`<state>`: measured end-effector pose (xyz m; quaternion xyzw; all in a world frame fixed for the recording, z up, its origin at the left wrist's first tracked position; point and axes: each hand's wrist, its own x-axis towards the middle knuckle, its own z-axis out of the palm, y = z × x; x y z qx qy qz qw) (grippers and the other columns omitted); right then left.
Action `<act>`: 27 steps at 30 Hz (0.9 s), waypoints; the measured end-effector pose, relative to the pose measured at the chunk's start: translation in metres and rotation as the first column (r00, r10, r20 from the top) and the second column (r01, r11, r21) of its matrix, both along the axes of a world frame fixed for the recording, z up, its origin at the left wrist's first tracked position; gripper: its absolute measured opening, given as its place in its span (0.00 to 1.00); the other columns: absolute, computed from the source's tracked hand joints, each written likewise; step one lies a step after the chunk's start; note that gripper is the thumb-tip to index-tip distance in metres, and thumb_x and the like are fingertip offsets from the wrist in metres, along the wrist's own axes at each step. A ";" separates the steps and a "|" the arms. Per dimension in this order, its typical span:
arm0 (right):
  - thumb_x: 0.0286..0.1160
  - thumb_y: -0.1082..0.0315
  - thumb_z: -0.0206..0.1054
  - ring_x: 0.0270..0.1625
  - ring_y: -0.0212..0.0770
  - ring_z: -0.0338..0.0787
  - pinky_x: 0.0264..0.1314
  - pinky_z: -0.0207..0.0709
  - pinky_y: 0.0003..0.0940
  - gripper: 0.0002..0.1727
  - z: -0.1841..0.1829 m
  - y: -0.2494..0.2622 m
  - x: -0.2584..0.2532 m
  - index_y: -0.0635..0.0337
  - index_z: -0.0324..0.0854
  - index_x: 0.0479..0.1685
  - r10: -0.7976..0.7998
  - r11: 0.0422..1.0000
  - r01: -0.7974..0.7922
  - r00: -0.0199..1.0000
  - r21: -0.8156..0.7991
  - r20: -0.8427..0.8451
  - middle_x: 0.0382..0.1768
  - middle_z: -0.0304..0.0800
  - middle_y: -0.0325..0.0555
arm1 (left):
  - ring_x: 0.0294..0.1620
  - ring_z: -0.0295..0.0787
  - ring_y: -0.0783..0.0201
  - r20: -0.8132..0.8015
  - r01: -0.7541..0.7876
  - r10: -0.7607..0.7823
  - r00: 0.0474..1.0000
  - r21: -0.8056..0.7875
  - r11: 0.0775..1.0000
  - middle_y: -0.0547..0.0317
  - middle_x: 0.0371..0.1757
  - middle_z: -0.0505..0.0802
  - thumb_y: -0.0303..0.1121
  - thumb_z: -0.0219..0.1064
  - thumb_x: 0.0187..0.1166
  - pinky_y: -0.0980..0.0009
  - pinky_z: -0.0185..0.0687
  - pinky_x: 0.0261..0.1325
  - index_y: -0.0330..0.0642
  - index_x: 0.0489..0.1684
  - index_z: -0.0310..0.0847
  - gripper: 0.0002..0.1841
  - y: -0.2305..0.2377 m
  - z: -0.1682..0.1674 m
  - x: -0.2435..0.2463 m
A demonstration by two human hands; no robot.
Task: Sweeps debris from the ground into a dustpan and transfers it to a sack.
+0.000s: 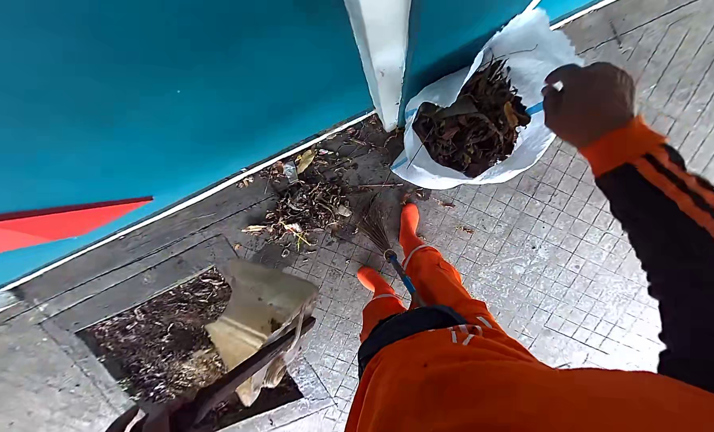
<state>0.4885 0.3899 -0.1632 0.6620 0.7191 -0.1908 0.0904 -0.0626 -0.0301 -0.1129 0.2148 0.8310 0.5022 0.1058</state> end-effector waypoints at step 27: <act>0.90 0.62 0.59 0.30 0.44 0.82 0.33 0.81 0.44 0.26 -0.157 -0.575 -0.296 0.54 0.69 0.84 -0.969 0.220 0.703 0.236 -0.677 -0.070 0.48 0.83 0.57 | 0.49 0.90 0.59 0.306 0.113 0.001 0.952 -0.357 0.927 0.48 0.53 0.91 0.24 0.80 0.69 0.58 0.91 0.44 0.33 0.65 0.77 0.26 -0.224 -0.123 -0.268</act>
